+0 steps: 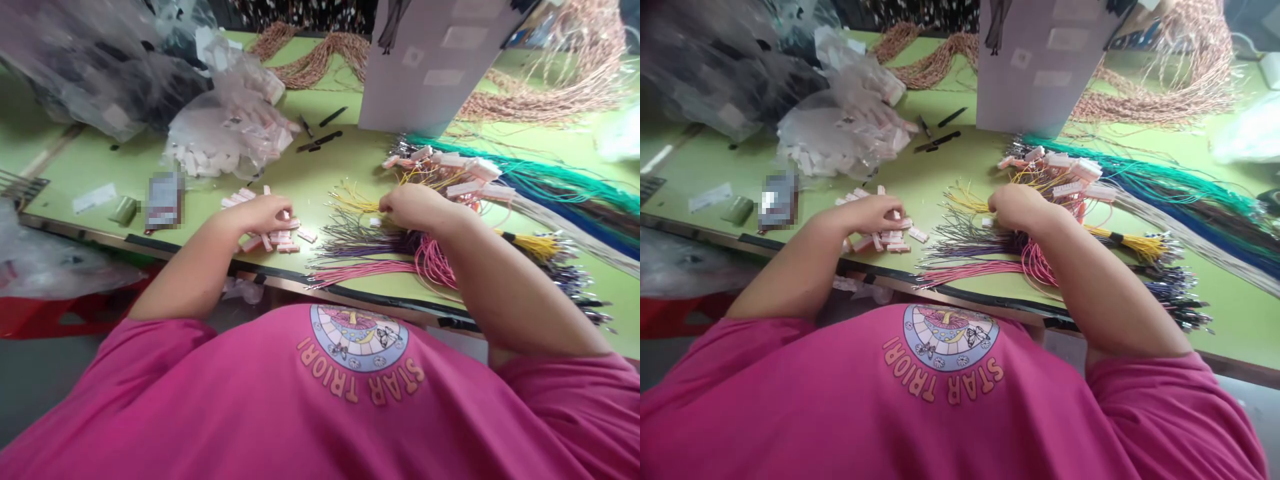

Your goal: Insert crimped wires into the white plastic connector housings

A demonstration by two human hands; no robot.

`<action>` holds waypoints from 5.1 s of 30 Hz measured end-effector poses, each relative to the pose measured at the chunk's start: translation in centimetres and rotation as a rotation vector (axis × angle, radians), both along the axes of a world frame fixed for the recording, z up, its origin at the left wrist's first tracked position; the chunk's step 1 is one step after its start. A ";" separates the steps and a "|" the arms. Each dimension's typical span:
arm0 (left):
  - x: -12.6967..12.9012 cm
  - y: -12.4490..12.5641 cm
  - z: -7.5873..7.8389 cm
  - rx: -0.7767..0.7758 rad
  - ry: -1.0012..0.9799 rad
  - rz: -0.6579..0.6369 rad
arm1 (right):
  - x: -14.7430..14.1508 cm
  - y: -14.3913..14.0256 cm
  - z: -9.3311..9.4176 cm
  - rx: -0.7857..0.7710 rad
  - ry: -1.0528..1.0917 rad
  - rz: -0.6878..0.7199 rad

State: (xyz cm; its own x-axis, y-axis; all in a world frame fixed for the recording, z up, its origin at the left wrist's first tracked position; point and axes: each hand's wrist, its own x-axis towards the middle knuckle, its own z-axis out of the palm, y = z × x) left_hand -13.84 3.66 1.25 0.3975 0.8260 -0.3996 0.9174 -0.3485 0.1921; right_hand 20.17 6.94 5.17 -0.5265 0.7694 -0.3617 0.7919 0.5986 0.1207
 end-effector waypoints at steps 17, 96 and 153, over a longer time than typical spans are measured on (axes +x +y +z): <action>4.7 -2.4 1.8 -0.161 -1.170 0.622 | 2.0 1.2 0.2 -0.091 0.420 -0.048; 13.2 -4.7 -1.7 -0.532 -1.439 0.500 | -1.7 -7.5 -3.1 0.000 1.034 -0.289; 12.0 -2.5 -1.8 -0.187 -1.474 0.769 | 0.4 -8.1 -1.1 -0.191 0.731 0.200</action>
